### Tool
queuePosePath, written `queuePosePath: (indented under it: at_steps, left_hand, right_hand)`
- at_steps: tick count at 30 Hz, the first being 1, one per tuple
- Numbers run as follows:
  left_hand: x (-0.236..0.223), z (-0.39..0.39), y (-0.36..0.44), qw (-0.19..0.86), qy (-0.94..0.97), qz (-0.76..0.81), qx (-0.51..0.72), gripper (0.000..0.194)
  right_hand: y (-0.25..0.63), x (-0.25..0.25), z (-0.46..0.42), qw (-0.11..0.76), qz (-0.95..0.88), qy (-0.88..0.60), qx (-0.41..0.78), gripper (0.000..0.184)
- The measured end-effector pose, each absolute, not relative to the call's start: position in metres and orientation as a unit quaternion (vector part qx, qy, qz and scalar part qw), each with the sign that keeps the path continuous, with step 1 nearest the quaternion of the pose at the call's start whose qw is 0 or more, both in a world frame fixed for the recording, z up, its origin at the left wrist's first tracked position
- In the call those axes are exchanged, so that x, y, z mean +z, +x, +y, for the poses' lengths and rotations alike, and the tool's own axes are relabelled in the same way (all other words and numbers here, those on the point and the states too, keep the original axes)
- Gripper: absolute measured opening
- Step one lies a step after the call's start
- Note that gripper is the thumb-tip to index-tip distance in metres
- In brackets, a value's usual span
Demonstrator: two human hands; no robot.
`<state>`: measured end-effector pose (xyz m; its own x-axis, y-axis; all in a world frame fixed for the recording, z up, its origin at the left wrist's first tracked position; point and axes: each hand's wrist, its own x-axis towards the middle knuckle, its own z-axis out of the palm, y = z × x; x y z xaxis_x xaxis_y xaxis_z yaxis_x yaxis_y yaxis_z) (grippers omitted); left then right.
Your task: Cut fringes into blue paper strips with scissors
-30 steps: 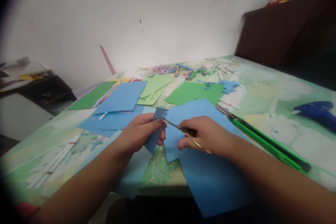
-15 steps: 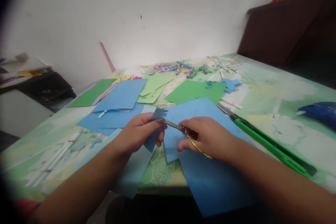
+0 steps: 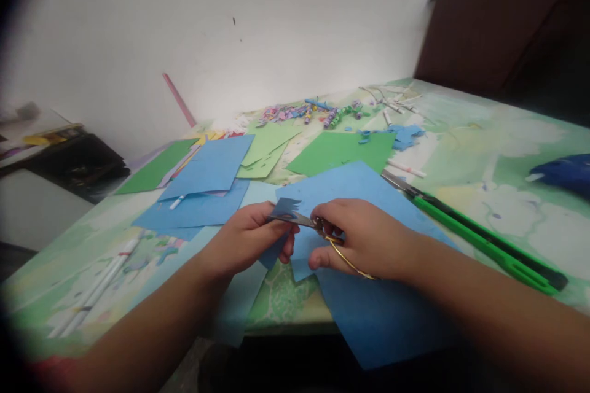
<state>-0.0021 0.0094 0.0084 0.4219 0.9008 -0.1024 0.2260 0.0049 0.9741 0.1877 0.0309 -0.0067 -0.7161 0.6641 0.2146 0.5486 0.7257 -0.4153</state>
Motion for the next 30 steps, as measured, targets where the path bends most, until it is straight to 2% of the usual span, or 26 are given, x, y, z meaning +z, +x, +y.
queuePosePath:
  at_steps: [5,9,13,18,24,30]
  left_hand:
    - [0.0089,0.0069,-0.0007,0.451,0.735,0.435,0.257,0.026]
    - [0.0108,0.0026,-0.0013,0.334,0.800,0.431,0.250,0.026]
    - [0.0112,0.0003,-0.0020,0.269,0.832,0.421,0.242,0.025]
    - [0.0098,0.0003,-0.0017,0.212,0.849,0.421,0.239,0.022]
    - [0.0082,0.0013,-0.0007,0.244,0.833,0.430,0.246,0.024]
    - [0.0065,0.0047,-0.0014,0.407,0.770,0.416,0.263,0.027]
  right_hand:
    - [0.1868,-0.0115,0.0285,0.168,-0.910,-0.335,0.179,0.060]
    - [0.1883,-0.0160,0.0274,0.165,-0.899,-0.349,0.204,0.071]
    - [0.1887,-0.0158,0.0263,0.175,-0.892,-0.370,0.192,0.079]
    - [0.1866,-0.0128,0.0254,0.172,-0.905,-0.360,0.149,0.065]
    - [0.1857,-0.0117,0.0267,0.175,-0.911,-0.353,0.118,0.060]
    - [0.1870,-0.0130,0.0271,0.203,-0.913,-0.342,0.088,0.059]
